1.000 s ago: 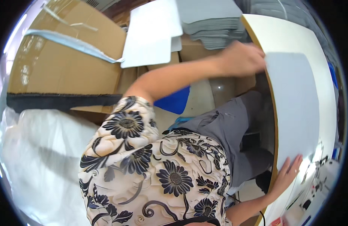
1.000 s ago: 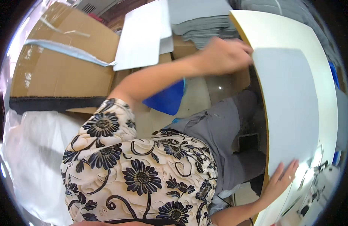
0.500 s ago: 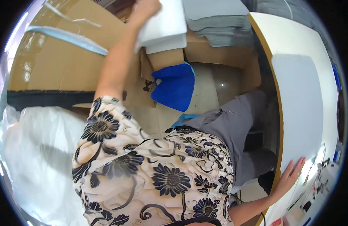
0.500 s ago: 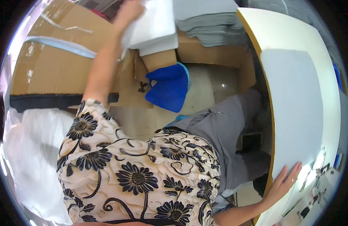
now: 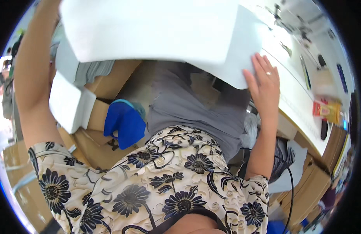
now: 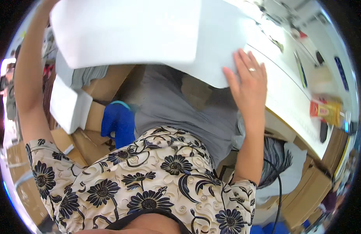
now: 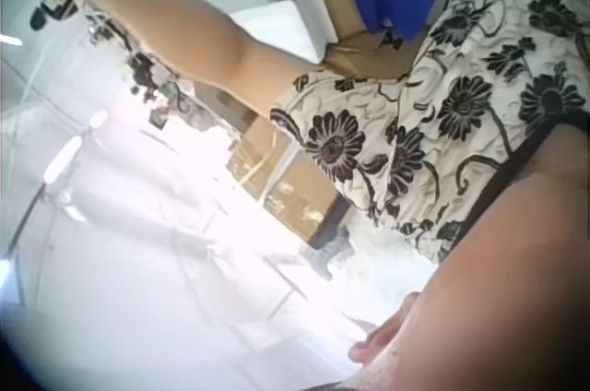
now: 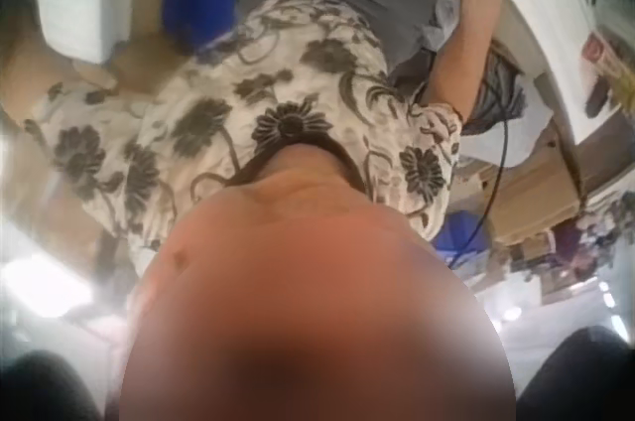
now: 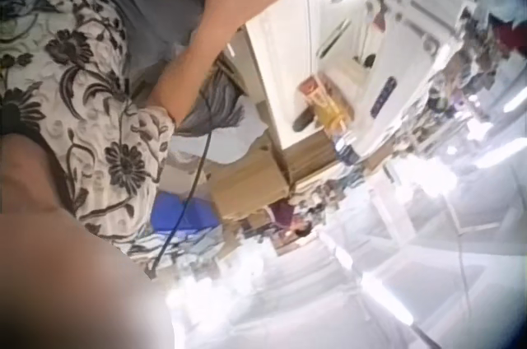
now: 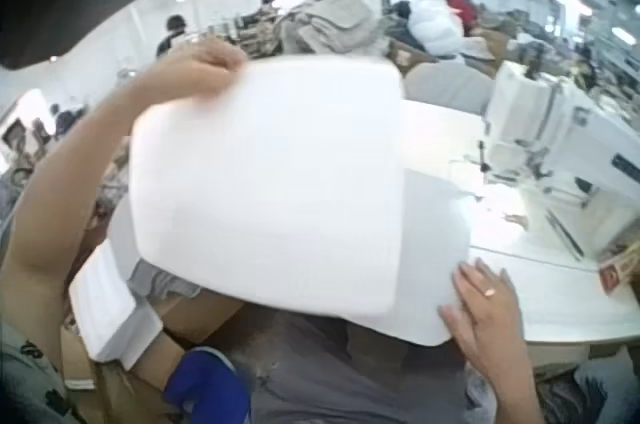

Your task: Sewing fabric covers or sleeves using an industrial sewing machine.

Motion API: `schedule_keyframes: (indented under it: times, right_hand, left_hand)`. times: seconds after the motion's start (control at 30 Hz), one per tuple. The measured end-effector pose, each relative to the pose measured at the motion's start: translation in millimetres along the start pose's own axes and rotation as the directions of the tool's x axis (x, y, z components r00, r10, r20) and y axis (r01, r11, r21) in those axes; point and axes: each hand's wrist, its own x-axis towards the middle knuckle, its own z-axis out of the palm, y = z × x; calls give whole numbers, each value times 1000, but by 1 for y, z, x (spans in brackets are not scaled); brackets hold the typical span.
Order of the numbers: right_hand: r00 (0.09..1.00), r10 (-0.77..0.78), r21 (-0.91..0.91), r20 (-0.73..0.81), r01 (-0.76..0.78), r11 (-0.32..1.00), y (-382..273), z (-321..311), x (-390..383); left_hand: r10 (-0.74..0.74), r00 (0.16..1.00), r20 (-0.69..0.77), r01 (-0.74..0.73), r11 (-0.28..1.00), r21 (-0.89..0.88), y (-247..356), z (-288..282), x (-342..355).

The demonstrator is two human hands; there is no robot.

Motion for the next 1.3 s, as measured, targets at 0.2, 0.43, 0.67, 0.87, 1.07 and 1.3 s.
schedule_keyframes:
  times: [0.2,0.43,0.67,0.87,1.07,1.3]
  right_hand:
    - [997,54,15,-63,-53,998,-9,6,-9]
    - [994,56,15,-92,-55,998,-21,-4,-16]
    - [995,63,19,-78,-62,998,-20,-5,-18]
    - [992,28,37,-123,-24,999,-18,-3,-12]
    - [989,25,34,-144,-20,999,-17,-1,-14]
    - [916,-54,428,-398,237,872,-15,0,-25]
  left_hand:
    - [285,943,171,-318,922,222,58,163,85]
    - [492,856,161,-506,860,60,103,227,-30]
    - [271,960,63,-276,957,87,148,245,-39]
    - [284,958,-45,-271,945,182,158,250,-32]
    - [157,960,232,-163,987,7,175,220,-24]
    - [326,945,9,-324,937,131,159,245,-23]
